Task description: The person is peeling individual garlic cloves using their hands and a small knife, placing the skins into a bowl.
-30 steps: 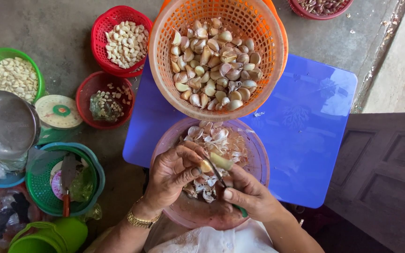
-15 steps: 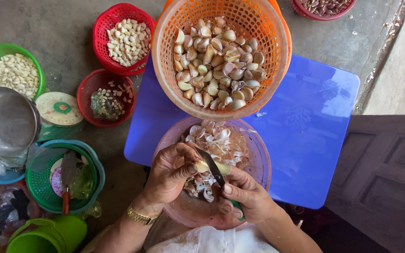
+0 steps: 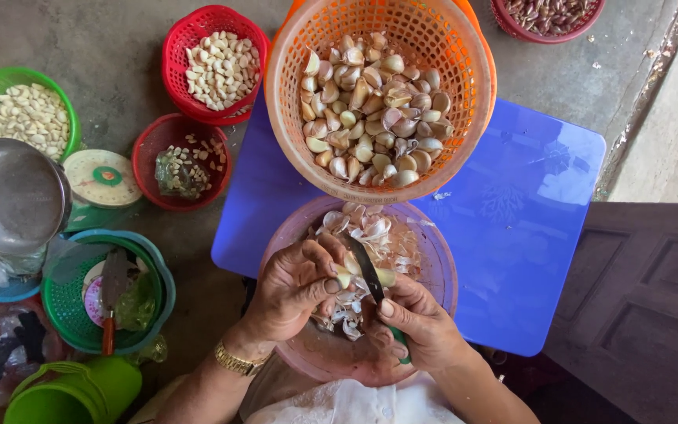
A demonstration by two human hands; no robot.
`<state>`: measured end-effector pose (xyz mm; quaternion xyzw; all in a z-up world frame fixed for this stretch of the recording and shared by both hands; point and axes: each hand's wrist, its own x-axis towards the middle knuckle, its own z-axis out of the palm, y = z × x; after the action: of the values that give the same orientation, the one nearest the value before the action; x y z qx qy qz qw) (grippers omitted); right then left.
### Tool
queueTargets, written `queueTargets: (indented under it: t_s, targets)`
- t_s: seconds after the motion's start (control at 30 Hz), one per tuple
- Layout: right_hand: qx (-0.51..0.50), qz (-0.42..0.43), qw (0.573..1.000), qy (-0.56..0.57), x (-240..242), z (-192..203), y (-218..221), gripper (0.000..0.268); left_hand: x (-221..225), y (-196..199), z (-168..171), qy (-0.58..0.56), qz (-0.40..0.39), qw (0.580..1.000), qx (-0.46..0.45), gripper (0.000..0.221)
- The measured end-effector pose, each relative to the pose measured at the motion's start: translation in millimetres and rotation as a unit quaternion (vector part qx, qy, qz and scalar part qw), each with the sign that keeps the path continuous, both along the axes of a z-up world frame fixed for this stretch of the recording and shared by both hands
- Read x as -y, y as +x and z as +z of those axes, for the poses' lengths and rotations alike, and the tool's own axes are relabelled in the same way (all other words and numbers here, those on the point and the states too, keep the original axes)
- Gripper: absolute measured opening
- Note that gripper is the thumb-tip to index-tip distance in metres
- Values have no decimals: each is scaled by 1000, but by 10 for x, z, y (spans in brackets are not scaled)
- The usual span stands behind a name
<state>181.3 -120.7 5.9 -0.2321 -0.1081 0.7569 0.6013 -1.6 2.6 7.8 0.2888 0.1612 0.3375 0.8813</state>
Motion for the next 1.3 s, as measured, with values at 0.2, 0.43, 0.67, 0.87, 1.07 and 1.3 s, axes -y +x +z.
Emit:
queueTargets:
  t_s: [0.2, 0.43, 0.67, 0.87, 1.07, 1.3]
  targets:
    - [118, -47, 992, 25, -136, 177, 110, 38, -103, -151, 124, 8, 3, 999, -40, 13]
    - [482, 90, 871, 34, -333, 400, 132, 92, -830, -490, 106, 153, 145, 951, -225, 15]
    - [515, 120, 849, 18, -314, 417, 110, 68, -2009, -510, -182, 371, 311, 760, -433, 37]
    - [457, 84, 885, 2, -315, 391, 132, 83, -1679, 391, 360, 666, 181, 596, -410, 18]
    - [450, 73, 890, 9, -216, 332, 192, 81, -1531, 969, 79, 686, -75, 560, -458, 21]
    - [312, -5, 950, 1, -157, 304, 230, 76, -1426, 946, 212, 670, -69, 577, -462, 15]
